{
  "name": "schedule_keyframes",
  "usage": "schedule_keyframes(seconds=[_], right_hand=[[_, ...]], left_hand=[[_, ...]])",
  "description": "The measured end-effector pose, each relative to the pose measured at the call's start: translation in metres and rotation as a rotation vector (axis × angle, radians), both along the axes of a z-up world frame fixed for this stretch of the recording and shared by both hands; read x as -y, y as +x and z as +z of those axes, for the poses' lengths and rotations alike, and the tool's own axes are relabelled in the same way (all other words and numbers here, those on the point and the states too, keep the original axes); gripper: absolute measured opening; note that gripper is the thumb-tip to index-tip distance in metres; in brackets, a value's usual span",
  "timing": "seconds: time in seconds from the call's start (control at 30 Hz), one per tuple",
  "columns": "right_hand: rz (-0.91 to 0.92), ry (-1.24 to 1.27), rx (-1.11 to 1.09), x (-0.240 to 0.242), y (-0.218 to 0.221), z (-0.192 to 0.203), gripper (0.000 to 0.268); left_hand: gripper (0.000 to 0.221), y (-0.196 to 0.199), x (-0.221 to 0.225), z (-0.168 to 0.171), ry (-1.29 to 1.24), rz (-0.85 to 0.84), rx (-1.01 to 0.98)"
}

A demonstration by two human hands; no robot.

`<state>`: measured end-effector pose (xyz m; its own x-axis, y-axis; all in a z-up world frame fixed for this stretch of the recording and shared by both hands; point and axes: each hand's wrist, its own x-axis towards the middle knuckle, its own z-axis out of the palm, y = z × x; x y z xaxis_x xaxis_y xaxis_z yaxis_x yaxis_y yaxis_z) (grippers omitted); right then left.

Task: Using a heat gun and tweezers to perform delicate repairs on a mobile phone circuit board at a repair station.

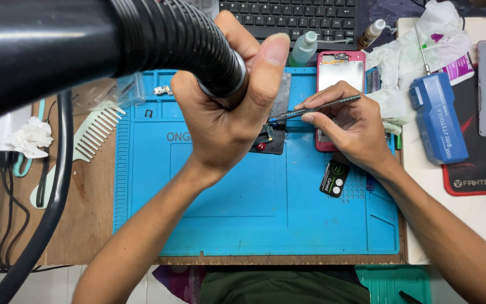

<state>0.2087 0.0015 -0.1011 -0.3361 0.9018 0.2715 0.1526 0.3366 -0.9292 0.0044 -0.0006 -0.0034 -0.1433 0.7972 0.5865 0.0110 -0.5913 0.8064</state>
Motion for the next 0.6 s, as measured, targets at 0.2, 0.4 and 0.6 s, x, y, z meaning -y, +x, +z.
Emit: schedule_keyframes(seconds=[0.2,0.4,0.6], right_hand=[[0.002,0.001,0.011,0.0002,-0.0001,0.0017,0.014],[-0.008,0.005,-0.004,0.0002,0.0027,-0.0029,0.014],[0.005,0.000,-0.008,-0.0003,0.0021,-0.0014,0.014]], left_hand=[[0.038,-0.0001,-0.0001,-0.0004,0.014,-0.003,-0.002],[0.036,-0.0011,0.0007,0.0004,-0.003,0.006,-0.007],[0.037,-0.0004,0.0003,-0.0001,0.012,0.003,0.004]])
